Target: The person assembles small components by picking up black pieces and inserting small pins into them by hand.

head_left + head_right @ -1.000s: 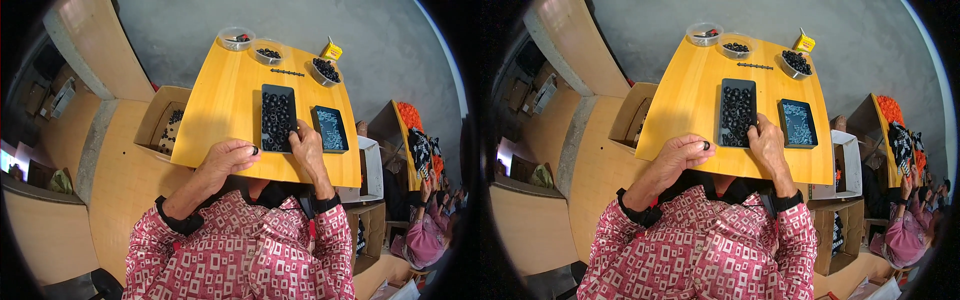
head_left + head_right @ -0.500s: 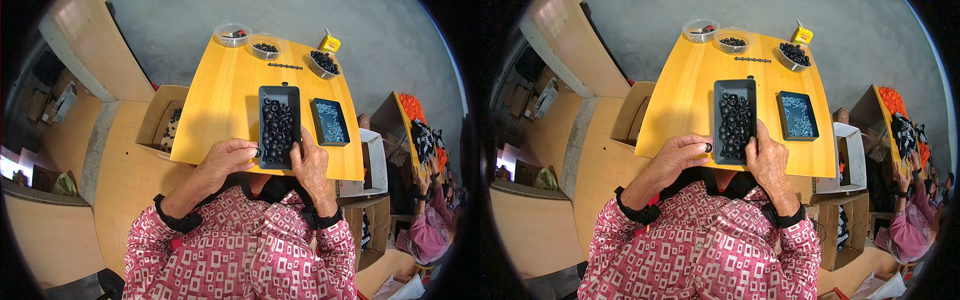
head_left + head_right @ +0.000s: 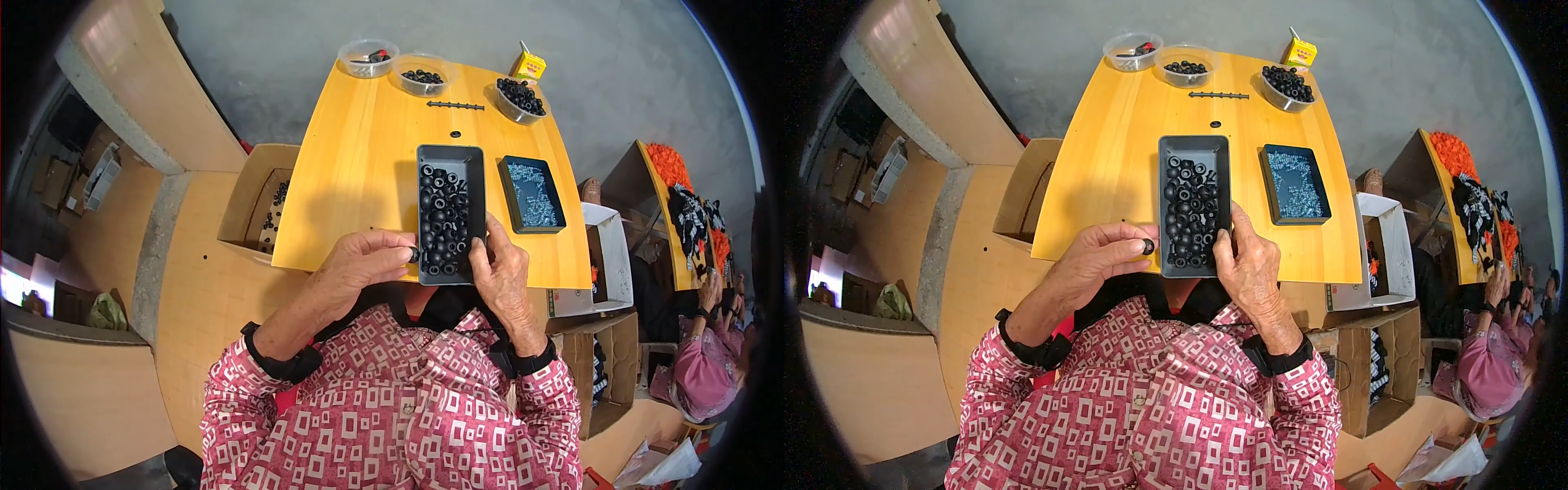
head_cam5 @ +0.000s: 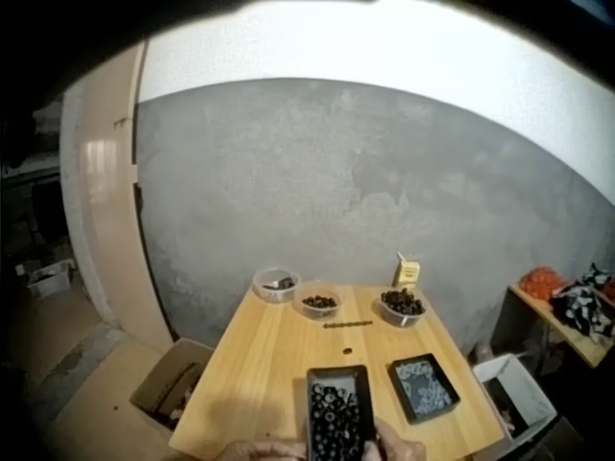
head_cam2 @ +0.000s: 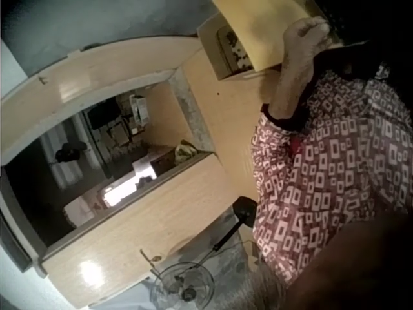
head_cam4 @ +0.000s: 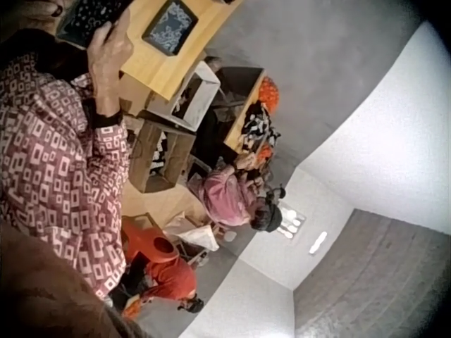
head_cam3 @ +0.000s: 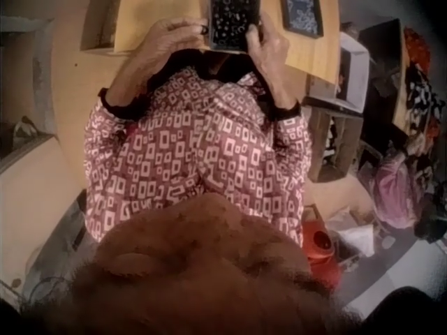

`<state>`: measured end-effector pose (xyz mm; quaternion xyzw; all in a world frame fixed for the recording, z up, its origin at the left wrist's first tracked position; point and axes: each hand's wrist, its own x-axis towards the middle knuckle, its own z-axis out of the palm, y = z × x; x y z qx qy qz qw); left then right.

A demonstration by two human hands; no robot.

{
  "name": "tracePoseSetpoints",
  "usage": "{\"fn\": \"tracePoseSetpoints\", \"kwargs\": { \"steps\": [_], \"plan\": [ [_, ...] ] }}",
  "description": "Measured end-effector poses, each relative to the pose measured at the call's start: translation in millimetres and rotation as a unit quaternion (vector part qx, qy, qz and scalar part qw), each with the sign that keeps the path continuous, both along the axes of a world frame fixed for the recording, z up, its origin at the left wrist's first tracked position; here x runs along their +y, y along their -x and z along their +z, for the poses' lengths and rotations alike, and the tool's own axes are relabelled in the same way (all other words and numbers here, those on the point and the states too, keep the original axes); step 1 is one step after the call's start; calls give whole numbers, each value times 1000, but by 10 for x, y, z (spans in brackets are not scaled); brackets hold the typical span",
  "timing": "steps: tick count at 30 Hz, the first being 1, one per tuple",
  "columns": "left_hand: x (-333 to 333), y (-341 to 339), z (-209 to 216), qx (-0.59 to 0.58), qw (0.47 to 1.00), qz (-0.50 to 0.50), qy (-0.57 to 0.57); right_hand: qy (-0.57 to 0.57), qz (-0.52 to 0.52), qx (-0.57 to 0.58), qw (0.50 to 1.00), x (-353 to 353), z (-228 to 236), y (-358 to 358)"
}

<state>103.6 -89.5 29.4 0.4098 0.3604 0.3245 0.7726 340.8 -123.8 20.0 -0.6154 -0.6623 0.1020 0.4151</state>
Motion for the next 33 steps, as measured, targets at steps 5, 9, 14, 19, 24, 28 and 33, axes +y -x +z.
{"fn": "tracePoseSetpoints", "kwargs": {
  "steps": [5, 9, 14, 19, 24, 28, 33],
  "plan": [
    [48, -15, -33, 16, 1000, 0, -5, 96, -20, 26, 995, 72, -28, -5],
    [99, -13, -77, 16, 1000, -1, -3, 95, -27, 47, 994, 90, -73, -8],
    [101, 8, -61, 7, 1000, -3, 1, -60, 4, -238, 969, 356, 261, -244],
    [120, 0, -14, -2, 1000, -6, 6, -42, 127, -413, 901, 865, 423, -174],
    [73, 2, 7, -17, 1000, -14, -10, 97, 121, -510, 846, 1132, 303, 17],
    [51, 14, 6, -26, 999, -19, -15, 104, 131, -492, 855, 1177, 213, -37],
    [40, -3, 12, -17, 999, -19, -20, 36, 147, -473, 868, 1200, 145, -126]
  ]
}}
